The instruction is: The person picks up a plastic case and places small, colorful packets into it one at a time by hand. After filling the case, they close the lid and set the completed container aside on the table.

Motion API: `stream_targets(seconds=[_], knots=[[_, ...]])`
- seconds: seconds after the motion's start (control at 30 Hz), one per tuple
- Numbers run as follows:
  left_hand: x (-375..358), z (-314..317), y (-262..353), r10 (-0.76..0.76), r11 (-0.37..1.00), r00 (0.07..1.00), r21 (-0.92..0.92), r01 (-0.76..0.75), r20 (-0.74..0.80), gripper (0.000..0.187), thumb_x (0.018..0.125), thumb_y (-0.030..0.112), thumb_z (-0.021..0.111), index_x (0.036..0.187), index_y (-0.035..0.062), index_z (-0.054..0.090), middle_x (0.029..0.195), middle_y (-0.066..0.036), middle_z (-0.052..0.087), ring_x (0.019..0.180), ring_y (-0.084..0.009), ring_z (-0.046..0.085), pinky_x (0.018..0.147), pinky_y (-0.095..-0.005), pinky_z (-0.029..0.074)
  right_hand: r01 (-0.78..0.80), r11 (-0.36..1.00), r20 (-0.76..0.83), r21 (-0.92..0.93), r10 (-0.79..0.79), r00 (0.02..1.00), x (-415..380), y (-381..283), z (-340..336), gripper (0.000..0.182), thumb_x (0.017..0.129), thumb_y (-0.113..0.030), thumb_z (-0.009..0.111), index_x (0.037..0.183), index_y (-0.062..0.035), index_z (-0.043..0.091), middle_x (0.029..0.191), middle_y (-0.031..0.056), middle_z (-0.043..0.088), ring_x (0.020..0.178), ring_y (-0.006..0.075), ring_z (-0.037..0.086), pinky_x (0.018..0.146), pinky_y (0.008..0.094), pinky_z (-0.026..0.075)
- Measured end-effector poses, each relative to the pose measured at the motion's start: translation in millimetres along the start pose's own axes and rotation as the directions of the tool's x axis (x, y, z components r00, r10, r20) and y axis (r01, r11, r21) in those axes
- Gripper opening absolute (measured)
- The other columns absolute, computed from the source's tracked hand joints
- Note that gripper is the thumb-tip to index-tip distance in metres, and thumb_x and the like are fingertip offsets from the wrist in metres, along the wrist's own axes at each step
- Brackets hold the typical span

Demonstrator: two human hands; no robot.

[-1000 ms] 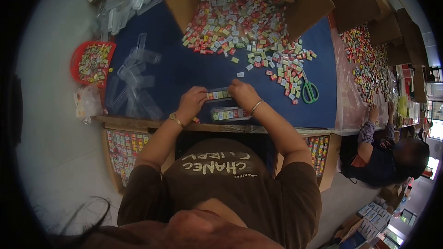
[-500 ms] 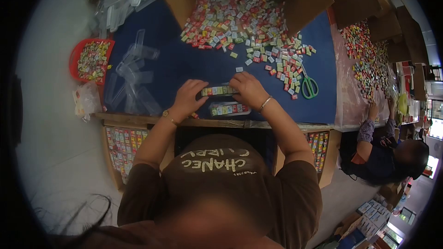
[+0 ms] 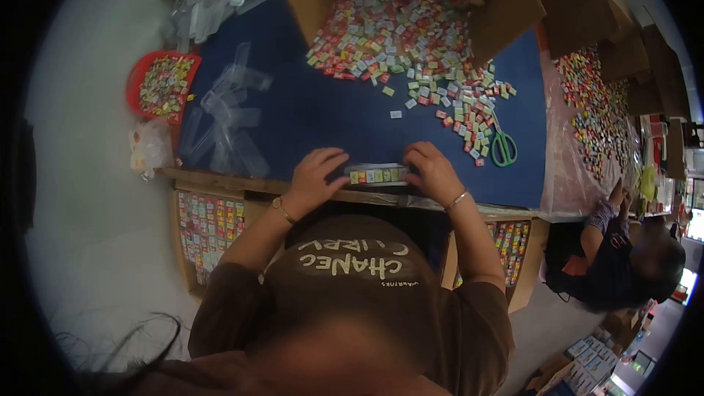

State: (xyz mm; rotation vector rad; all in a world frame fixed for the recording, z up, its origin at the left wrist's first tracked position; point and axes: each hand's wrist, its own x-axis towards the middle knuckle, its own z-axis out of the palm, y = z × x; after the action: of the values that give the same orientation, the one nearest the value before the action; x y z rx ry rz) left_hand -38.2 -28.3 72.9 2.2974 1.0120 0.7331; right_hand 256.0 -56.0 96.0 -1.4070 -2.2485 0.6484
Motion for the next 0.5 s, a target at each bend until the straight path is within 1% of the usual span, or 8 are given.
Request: stream_targets(seconds=[0.07,0.1,0.17,0.2,0.27,0.4,0.47,0.5], knots=[[10,-19,-34,-0.162,0.971,0.976,0.154,0.185,-0.148,0.036,0.078,0.016,0.074,0.111,0.0062,0.064,0.117,-0.010,0.059,0.104,-0.0288,0.058,0.086,-0.0402,0.050,-0.067,0.998,-0.170,-0.018,0.063,0.983,2,16,3,0.023,0.071,-0.007,0.077,0.086,-0.0037,0.060,0.093,0.0108,0.060,0.090,0.0327,0.060,0.076,0.0407,0.051],[17,-29,-59,-0.209,0.919,0.955,0.291,0.266,-0.211,0.034,0.079,0.015,0.072,0.111,0.0061,0.064,0.117,-0.010,0.059,0.105,-0.0291,0.058,0.085,-0.0408,0.050,-0.062,0.998,-0.172,-0.012,0.059,0.983,3,25,5,0.023,0.071,-0.007,0.077,0.086,-0.0037,0.060,0.093,0.0108,0.060,0.090,0.0327,0.060,0.076,0.0407,0.051],[38,-59,-103,-0.277,0.779,0.914,0.488,0.395,-0.298,0.031,0.081,0.011,0.068,0.111,0.0057,0.064,0.118,-0.009,0.059,0.106,-0.0294,0.057,0.084,-0.0414,0.051,-0.312,0.948,-0.059,-0.053,0.309,0.949,7,40,10,0.018,0.075,-0.008,0.075,0.086,-0.0043,0.062,0.090,0.0104,0.060,0.085,0.0320,0.063,0.073,0.0405,0.051],[49,-75,-120,-0.310,0.706,0.897,0.555,0.440,-0.316,0.030,0.081,0.008,0.065,0.111,0.0055,0.064,0.118,-0.009,0.060,0.107,-0.0294,0.057,0.084,-0.0415,0.051,-0.311,0.949,-0.065,-0.055,0.307,0.949,9,44,15,0.018,0.075,-0.008,0.075,0.086,-0.0043,0.062,0.090,0.0104,0.060,0.085,0.0320,0.063,0.073,0.0405,0.051],[63,-93,-166,-0.067,0.515,0.951,0.806,0.292,-0.301,0.026,0.083,0.006,0.059,0.108,0.0047,0.066,0.116,-0.009,0.063,0.110,-0.0288,0.056,0.085,-0.0410,0.050,-0.311,0.949,-0.030,-0.059,0.309,0.950,13,51,22,0.014,0.078,-0.009,0.073,0.088,-0.0049,0.063,0.087,0.0097,0.060,0.080,0.0308,0.064,0.068,0.0402,0.051],[74,-117,-221,-0.088,0.534,0.990,0.834,0.142,-0.112,0.024,0.084,0.006,0.055,0.104,0.0050,0.068,0.111,-0.010,0.066,0.108,-0.0285,0.058,0.088,-0.0400,0.048,-0.342,0.940,-0.023,-0.016,0.341,0.940,16,49,22,0.013,0.079,-0.011,0.072,0.088,-0.0052,0.064,0.086,0.0092,0.061,0.080,0.0300,0.065,0.068,0.0394,0.052],[77,-127,-205,-0.366,0.630,0.930,0.724,0.280,-0.041,0.022,0.084,0.007,0.054,0.099,0.0061,0.069,0.107,-0.010,0.068,0.102,-0.0281,0.061,0.087,-0.0391,0.048,-0.347,0.938,-0.022,0.022,0.347,0.938,14,51,20,0.013,0.078,-0.010,0.072,0.088,-0.0053,0.065,0.086,0.0096,0.062,0.080,0.0291,0.065,0.067,0.0389,0.052],[75,-126,-201,-0.360,0.635,0.932,0.722,0.275,-0.038,0.022,0.084,0.007,0.054,0.099,0.0061,0.069,0.107,-0.010,0.068,0.102,-0.0281,0.061,0.087,-0.0391,0.048,-0.352,0.936,-0.026,0.019,0.352,0.936,14,53,18,0.013,0.078,-0.010,0.072,0.088,-0.0053,0.065,0.086,0.0096,0.062,0.080,0.0291,0.065,0.067,0.0389,0.052]])
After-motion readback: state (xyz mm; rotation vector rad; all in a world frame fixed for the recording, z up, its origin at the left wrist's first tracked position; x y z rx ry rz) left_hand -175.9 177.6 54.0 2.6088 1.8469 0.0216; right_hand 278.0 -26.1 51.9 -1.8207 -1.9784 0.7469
